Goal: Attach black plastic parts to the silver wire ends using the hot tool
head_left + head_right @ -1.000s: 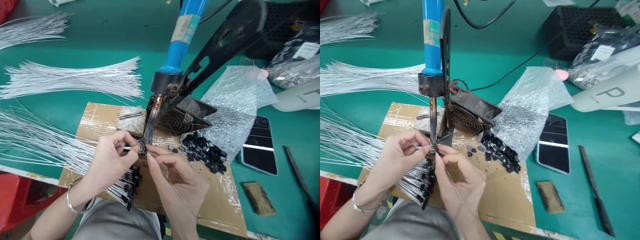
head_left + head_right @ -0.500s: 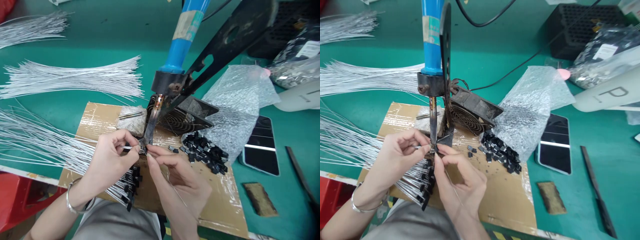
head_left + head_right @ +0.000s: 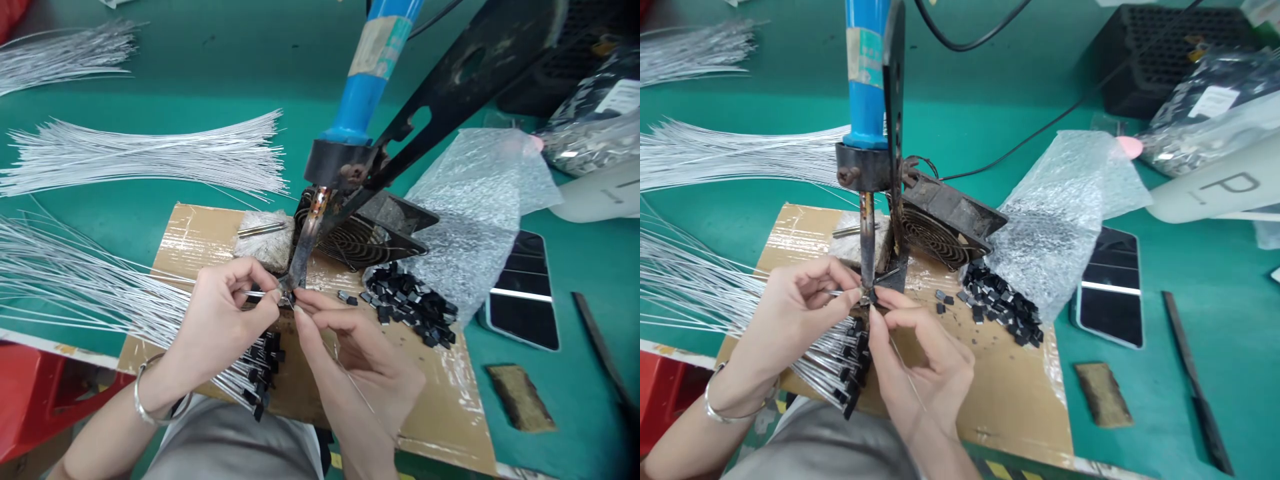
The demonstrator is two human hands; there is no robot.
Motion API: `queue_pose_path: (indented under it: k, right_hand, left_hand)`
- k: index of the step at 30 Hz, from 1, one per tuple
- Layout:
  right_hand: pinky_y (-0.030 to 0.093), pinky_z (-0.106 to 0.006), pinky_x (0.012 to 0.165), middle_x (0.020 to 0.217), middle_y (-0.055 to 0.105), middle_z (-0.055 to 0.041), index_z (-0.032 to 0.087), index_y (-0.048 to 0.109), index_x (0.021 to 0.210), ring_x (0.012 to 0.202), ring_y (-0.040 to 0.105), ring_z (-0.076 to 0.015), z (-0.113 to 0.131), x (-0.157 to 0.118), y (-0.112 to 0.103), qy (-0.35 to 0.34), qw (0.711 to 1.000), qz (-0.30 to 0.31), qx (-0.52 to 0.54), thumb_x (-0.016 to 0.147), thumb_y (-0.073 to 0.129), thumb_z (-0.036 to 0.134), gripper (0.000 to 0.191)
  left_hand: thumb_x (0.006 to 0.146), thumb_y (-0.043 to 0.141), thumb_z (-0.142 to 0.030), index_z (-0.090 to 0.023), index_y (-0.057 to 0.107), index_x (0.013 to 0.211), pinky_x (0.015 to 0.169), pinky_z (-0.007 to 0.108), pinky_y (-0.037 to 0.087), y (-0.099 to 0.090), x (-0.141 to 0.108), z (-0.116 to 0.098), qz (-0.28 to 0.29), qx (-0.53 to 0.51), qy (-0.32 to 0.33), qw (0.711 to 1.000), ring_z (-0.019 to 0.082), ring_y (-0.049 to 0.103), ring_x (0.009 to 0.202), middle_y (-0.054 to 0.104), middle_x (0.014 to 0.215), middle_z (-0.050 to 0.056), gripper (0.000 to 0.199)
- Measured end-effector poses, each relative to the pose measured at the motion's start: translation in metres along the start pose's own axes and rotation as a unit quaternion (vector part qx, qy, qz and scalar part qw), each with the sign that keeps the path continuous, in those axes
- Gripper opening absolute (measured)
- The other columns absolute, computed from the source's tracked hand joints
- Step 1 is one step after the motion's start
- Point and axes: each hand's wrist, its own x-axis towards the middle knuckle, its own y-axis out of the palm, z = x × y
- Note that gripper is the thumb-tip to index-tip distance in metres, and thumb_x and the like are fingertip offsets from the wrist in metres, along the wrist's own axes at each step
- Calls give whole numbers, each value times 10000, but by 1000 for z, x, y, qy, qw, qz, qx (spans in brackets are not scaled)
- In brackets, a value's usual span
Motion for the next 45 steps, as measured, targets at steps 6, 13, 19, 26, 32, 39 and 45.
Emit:
queue_pose_path:
  k: [6,13,19,26,32,39,45]
  right_hand:
    - [647,-288,898,1064,847,-19,241,728,824,999,817,-194,-1,0,-1,-10,1000,8,1,891,779,106,159]
    - [634,-267,909,1062,842,0,252,735,836,1009,811,-178,-2,-2,-2,-6,1000,7,7,882,786,94,172]
    - [629,-239,902,1067,841,0,247,728,833,1005,812,-165,-3,-1,-2,-5,1000,13,6,889,775,91,172]
    - [635,-224,870,1060,845,-5,244,723,819,984,817,-164,-4,-3,-3,4,1000,15,9,895,773,106,165]
    - [623,-200,892,1052,844,9,245,716,817,988,815,-146,-4,-4,-4,10,1000,20,15,913,759,115,167]
    - [634,-240,876,1039,850,-17,235,701,789,943,820,-166,-4,-12,-9,18,1000,8,2,921,769,160,166]
    - [643,-220,850,1046,848,-10,229,695,823,912,822,-153,-11,-18,-18,-7,999,45,16,919,752,101,170]
  left_hand:
    - [730,752,-182,-202,674,670,543,260,496,-1,0,1,-6,0,1,1000,177,653,655,720,727,41,101]
    - [730,747,-184,-203,670,667,520,249,476,-1,-1,0,-3,-1,1,1000,177,658,658,725,733,43,101]
    - [728,738,-179,-201,673,666,525,253,468,0,0,1,1,4,2,1000,169,640,636,709,711,37,93]
    - [734,735,-168,-202,661,672,539,263,469,1,0,4,8,5,8,1000,168,631,628,697,710,28,103]
    - [779,712,-164,-200,655,701,545,262,457,0,-3,6,20,24,32,999,167,634,643,701,727,28,104]
    - [900,689,-207,-201,667,859,562,259,430,-5,-16,23,37,97,69,992,152,612,659,704,775,20,47]
    - [994,635,-261,-211,603,863,523,253,386,-9,-25,40,68,102,85,989,124,583,655,716,939,31,144]
